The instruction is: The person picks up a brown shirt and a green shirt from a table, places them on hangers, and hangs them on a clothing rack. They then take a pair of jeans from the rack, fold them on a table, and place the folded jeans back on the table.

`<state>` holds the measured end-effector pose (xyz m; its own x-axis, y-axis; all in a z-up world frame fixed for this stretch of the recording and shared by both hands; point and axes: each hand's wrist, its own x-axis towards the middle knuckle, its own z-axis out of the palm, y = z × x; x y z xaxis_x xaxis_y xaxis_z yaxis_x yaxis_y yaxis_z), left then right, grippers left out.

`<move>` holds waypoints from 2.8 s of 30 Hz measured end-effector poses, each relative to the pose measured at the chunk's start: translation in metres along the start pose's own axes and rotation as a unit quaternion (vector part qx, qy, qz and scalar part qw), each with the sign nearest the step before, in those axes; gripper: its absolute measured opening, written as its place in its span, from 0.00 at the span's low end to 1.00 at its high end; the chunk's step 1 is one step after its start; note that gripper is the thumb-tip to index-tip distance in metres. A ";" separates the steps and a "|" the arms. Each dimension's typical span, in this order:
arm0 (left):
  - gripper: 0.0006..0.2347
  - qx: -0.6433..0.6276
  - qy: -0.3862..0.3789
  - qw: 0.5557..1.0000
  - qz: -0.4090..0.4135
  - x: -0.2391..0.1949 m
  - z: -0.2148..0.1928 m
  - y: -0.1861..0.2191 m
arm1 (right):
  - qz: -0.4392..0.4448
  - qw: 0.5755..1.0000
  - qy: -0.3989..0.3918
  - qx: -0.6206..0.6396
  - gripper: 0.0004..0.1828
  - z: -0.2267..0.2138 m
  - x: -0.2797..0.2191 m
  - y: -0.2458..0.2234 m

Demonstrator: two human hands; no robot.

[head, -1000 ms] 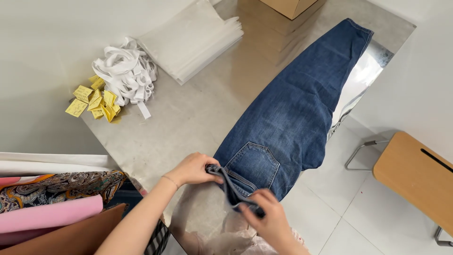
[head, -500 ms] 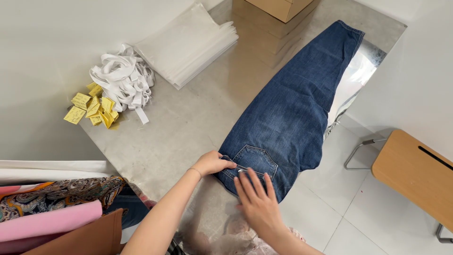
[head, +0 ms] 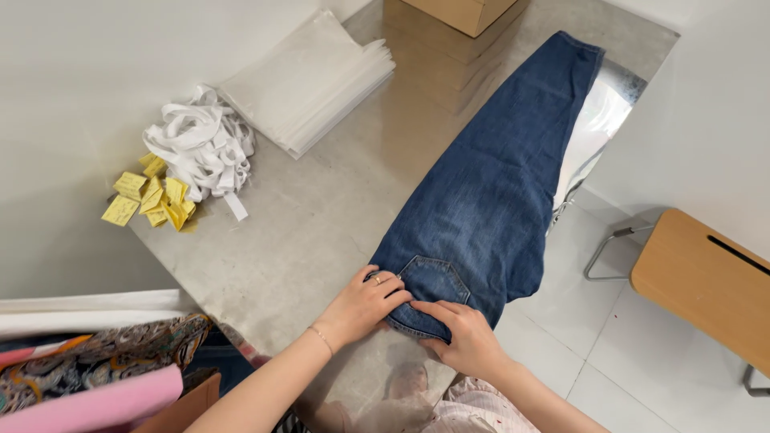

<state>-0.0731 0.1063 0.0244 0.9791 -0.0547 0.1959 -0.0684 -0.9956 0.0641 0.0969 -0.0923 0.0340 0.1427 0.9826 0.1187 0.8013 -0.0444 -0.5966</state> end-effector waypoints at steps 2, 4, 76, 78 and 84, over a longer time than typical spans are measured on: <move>0.30 -0.009 -0.045 0.999 0.025 0.015 0.009 -0.009 | 0.062 0.994 -0.005 0.092 0.34 -0.012 0.000 -0.006; 0.29 -0.079 -0.095 0.992 -0.005 0.038 0.007 -0.024 | 0.095 0.988 -0.008 0.125 0.35 -0.016 -0.001 0.002; 0.40 -0.266 -0.493 0.769 -0.308 0.094 -0.094 -0.009 | 0.084 0.975 -0.195 -0.068 0.47 -0.072 0.008 0.021; 0.40 -0.295 -0.485 0.762 -0.311 0.077 -0.089 -0.006 | 0.082 0.970 -0.229 0.003 0.43 -0.082 0.020 0.021; 0.33 -0.116 -0.069 0.957 -0.255 0.021 -0.035 0.011 | 0.184 0.933 -0.291 0.110 0.30 -0.089 0.054 0.036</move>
<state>-0.0597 0.0966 0.0633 0.9111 0.4094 -0.0484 0.4009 -0.8525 0.3355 0.1849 -0.0568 0.0893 -0.0056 0.8428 -0.5382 0.6131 -0.4224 -0.6676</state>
